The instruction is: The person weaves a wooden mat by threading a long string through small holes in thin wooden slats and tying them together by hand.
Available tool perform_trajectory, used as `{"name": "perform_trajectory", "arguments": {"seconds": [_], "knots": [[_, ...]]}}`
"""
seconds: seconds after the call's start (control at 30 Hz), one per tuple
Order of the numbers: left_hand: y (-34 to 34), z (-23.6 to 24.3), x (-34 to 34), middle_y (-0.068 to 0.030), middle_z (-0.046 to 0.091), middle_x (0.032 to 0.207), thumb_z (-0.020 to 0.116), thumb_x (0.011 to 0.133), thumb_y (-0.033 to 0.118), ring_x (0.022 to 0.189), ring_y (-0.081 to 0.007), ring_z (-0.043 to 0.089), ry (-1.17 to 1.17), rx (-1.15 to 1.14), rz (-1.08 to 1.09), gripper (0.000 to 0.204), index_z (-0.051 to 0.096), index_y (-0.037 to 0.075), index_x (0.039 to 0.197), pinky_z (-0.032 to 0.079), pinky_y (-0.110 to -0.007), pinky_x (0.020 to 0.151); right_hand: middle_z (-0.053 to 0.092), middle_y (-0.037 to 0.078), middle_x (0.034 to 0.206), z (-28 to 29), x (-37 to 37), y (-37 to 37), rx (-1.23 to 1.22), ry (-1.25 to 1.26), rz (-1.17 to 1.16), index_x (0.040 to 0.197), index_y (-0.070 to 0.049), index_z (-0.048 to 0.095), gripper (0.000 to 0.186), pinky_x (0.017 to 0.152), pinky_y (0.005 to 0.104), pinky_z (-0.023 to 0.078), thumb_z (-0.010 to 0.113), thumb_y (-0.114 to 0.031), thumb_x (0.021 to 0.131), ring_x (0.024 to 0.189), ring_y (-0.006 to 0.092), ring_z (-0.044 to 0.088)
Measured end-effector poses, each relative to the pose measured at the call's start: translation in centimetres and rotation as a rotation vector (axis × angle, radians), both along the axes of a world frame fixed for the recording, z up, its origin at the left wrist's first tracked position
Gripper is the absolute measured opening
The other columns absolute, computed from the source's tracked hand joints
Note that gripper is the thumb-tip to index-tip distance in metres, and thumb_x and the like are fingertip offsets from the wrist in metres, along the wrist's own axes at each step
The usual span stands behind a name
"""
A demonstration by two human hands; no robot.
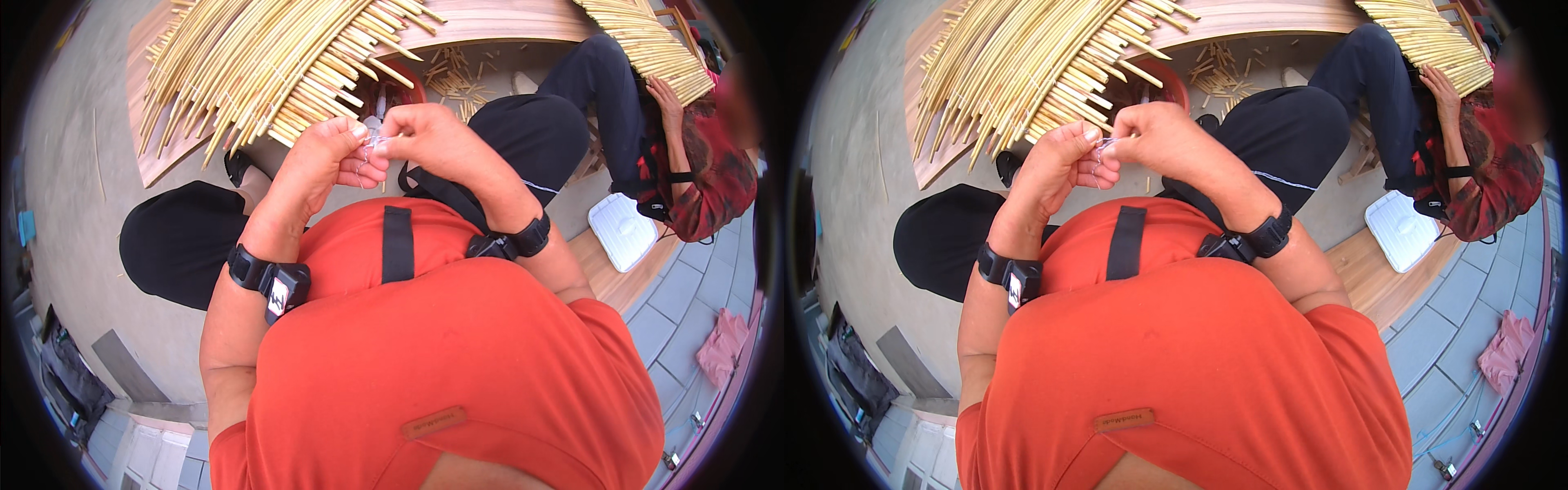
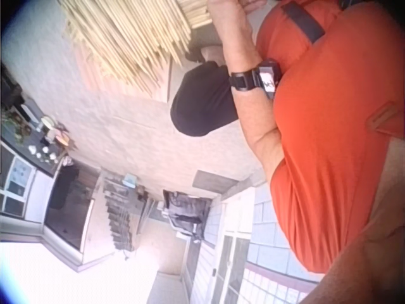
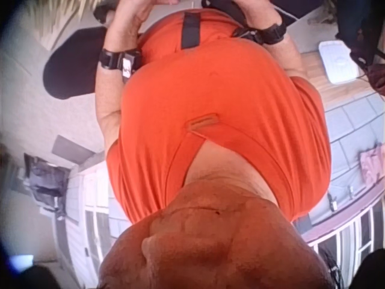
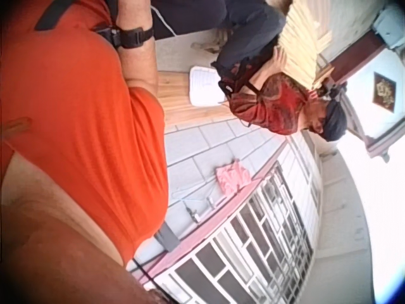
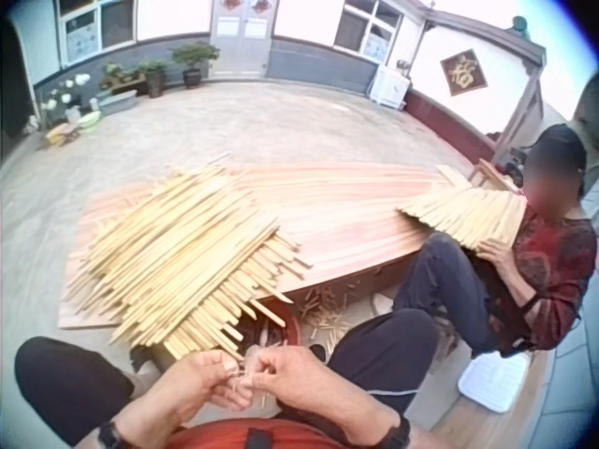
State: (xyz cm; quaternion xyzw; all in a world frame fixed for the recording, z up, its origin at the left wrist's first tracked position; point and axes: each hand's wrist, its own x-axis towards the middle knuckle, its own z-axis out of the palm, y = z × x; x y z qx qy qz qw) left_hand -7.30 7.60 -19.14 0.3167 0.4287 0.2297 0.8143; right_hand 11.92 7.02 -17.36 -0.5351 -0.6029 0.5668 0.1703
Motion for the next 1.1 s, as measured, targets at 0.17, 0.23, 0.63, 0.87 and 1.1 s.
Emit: {"name": "perform_trajectory", "arguments": {"seconds": [0.17,0.23,0.63,0.87,1.1], "knots": [[-0.1,0.3,-0.3,-0.0113,0.066,0.075,0.056,0.091,0.024,0.064,-0.0184,0.066,-0.016,-0.073,-0.015,0.021,0.057,0.003,0.088,0.057,-0.031,0.059,0.061,0.000,0.072,0.5,0.6,0.0,-0.039,0.081,-0.113,0.078,-0.001,0.060,0.009,0.059,0.0197,0.044,0.063,-0.007,0.084,0.069,0.0043,0.056],[-0.1,0.3,-0.2,-0.0115,0.066,0.075,0.056,0.090,0.024,0.063,-0.0181,0.066,-0.019,-0.088,-0.025,0.021,0.057,0.003,0.088,0.057,-0.032,0.059,0.061,0.000,0.073,0.0,0.9,0.0,-0.035,0.093,-0.135,0.079,-0.002,0.060,0.008,0.060,0.0197,0.044,0.063,-0.007,0.085,0.070,0.0045,0.057],[-0.2,0.3,-0.2,-0.0077,0.062,0.067,0.054,0.092,0.020,0.052,-0.0112,0.060,-0.025,-0.098,-0.006,0.016,0.054,0.005,0.086,0.055,-0.026,0.048,0.057,-0.003,0.067,0.1,3.0,0.2,0.054,0.147,-0.278,0.079,-0.005,0.061,0.014,0.051,0.0180,0.037,0.065,-0.017,0.085,0.060,0.0026,0.048],[-0.3,-0.3,-0.2,-0.0025,0.055,0.063,0.053,0.092,0.016,0.049,-0.0083,0.052,-0.064,-0.060,-0.027,0.012,0.054,0.007,0.085,0.046,-0.023,0.045,0.054,-0.003,0.064,0.7,4.1,0.3,0.047,0.011,-0.273,0.079,-0.006,0.060,0.013,0.049,0.0193,0.035,0.062,-0.017,0.085,0.056,0.0027,0.045],[0.0,-0.1,0.5,-0.0063,0.063,0.090,0.053,0.092,0.016,0.080,-0.0105,0.058,0.231,0.322,0.058,0.017,0.059,0.004,0.103,0.047,-0.025,0.069,0.054,-0.003,0.066,1.8,3.0,0.1,-0.072,0.233,-0.206,0.076,-0.004,0.059,0.013,0.053,0.0201,0.037,0.061,-0.013,0.085,0.060,0.0035,0.047]]}}
